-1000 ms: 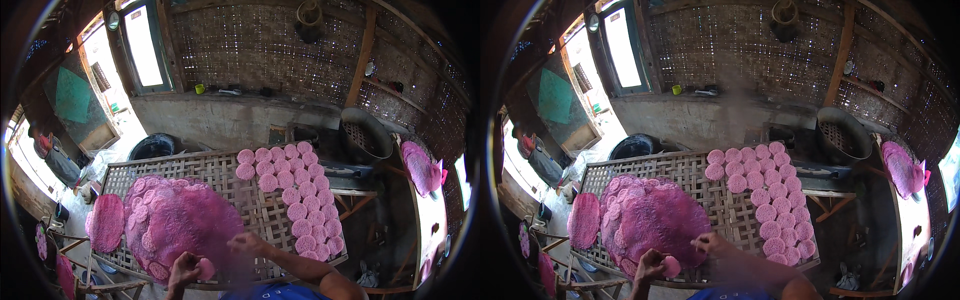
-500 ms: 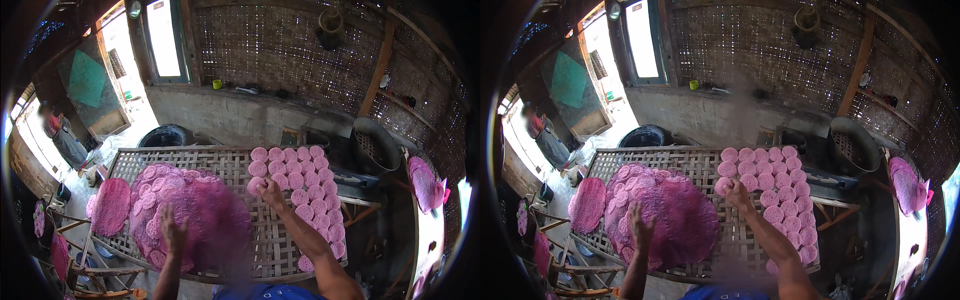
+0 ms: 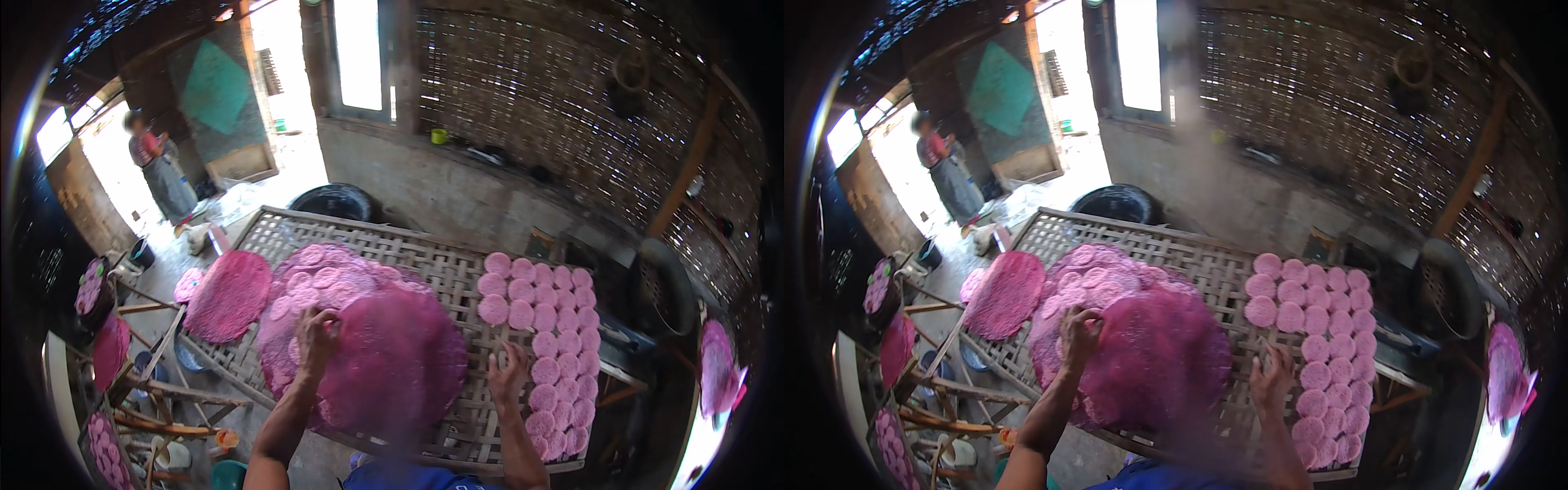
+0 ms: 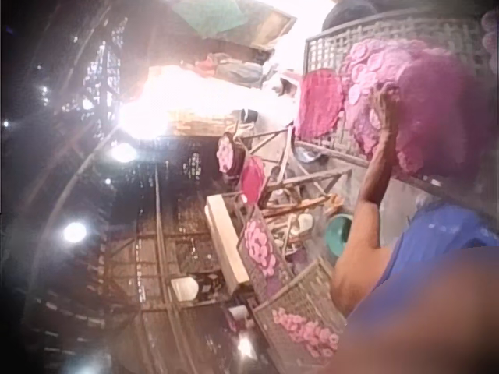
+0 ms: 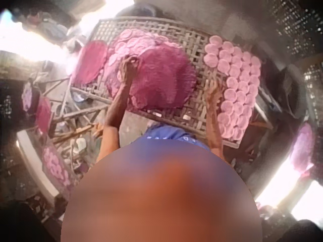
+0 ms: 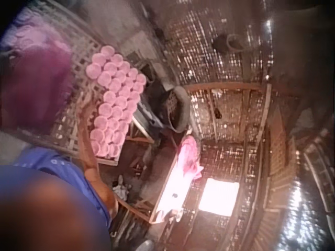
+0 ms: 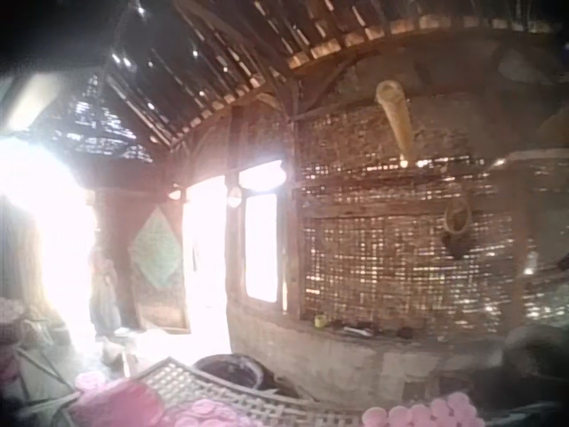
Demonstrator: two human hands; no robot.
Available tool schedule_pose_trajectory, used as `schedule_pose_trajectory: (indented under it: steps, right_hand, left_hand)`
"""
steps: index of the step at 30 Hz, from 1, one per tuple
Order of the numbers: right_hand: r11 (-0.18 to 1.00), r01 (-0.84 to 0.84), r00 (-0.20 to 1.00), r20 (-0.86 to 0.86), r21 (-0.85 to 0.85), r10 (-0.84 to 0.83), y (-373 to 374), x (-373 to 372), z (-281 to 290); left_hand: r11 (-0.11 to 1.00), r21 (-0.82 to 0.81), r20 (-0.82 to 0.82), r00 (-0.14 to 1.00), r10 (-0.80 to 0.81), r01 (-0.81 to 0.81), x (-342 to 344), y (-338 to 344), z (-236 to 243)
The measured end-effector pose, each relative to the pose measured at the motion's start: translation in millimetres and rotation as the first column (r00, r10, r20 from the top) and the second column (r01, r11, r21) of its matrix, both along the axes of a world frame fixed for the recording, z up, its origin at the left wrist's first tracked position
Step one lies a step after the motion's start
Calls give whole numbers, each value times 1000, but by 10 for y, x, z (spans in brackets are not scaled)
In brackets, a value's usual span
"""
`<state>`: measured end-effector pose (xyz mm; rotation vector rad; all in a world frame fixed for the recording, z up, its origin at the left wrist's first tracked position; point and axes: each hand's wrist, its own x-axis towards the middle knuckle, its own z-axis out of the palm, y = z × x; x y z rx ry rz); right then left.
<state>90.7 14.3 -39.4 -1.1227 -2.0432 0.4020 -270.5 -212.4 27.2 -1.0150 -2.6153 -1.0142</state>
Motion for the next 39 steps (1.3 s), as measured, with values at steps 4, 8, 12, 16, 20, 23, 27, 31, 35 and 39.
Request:
schedule_pose_trajectory:
  steps: [4,8,12,16,20,23,27,31,35,39]
  right_hand:
    - [996,5,998,-70,-87,-11,-270,-35,-36]
    - [971,-112,963,-266,-210,54,-470,-223,-17]
    - [966,-177,974,-177,-190,144,-753,-476,119]
    - [955,-293,954,-80,-52,289,-1017,-927,305]
    - [913,-407,911,-74,-3,406,-1215,-1357,443]
    - [887,-460,887,-12,44,461,-1278,-1641,512]
    - [862,-496,868,52,101,493,-1164,-2091,550]
    - [837,-532,843,173,130,509,-931,-2715,562]
    - [813,-572,745,483,106,461,-876,-3412,624]
    - [863,-495,696,641,103,323,-944,-3705,603]
  left_hand:
    - [960,278,124,992,5,-39,-261,-37,171]
    - [878,444,322,946,28,-176,-1002,-475,286]
    - [793,387,323,875,361,-470,-1949,-1365,105]
    - [690,273,76,730,679,-670,-2650,-2226,-256]
    - [509,48,247,504,828,-859,-2776,-2752,-611]
    - [457,-98,90,449,889,-884,-2765,-2961,-862]
    - [870,258,-825,372,425,-420,-2527,-2774,-935]
    - [996,77,-156,986,60,-48,-1813,-1741,-637]
    - [991,-115,-119,991,52,-66,-1240,-718,-412]
    - [933,-318,-190,976,108,-165,-1324,-271,-430]
